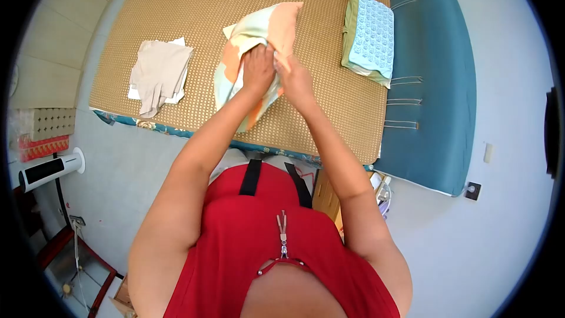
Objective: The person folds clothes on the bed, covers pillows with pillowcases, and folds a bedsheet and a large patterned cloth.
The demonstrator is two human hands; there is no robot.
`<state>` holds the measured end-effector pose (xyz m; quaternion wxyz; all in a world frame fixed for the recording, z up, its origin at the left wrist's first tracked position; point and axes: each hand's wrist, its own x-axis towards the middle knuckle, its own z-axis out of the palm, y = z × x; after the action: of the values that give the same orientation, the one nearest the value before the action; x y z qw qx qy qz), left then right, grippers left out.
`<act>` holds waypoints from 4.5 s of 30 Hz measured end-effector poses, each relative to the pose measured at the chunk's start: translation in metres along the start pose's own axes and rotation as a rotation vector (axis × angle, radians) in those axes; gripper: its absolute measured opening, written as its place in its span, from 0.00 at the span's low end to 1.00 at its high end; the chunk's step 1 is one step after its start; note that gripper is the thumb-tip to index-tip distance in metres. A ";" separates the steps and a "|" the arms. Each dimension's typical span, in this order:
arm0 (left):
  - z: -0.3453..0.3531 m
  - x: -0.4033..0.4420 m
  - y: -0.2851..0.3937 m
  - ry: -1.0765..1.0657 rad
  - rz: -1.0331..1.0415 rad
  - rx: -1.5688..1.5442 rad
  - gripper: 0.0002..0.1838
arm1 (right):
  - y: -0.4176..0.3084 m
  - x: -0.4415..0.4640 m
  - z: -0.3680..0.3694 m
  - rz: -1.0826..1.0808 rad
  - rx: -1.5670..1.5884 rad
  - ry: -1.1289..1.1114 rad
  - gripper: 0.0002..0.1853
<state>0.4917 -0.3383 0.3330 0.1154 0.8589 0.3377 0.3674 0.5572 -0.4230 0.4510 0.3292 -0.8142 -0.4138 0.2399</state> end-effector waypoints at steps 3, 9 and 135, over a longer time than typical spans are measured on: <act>-0.034 0.021 0.020 -0.048 0.052 -0.089 0.33 | 0.033 0.021 -0.018 0.039 0.296 0.049 0.15; -0.078 -0.032 0.018 -0.111 0.413 -0.483 0.17 | 0.014 0.023 -0.051 0.291 0.853 0.091 0.14; -0.220 -0.009 -0.014 -0.749 -0.276 -0.236 0.28 | -0.011 -0.015 -0.071 -0.306 0.025 0.569 0.20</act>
<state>0.3245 -0.3447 0.4765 0.3762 0.8608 0.3397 0.0468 0.5902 -0.4547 0.5079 0.4739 -0.7728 -0.4197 -0.0446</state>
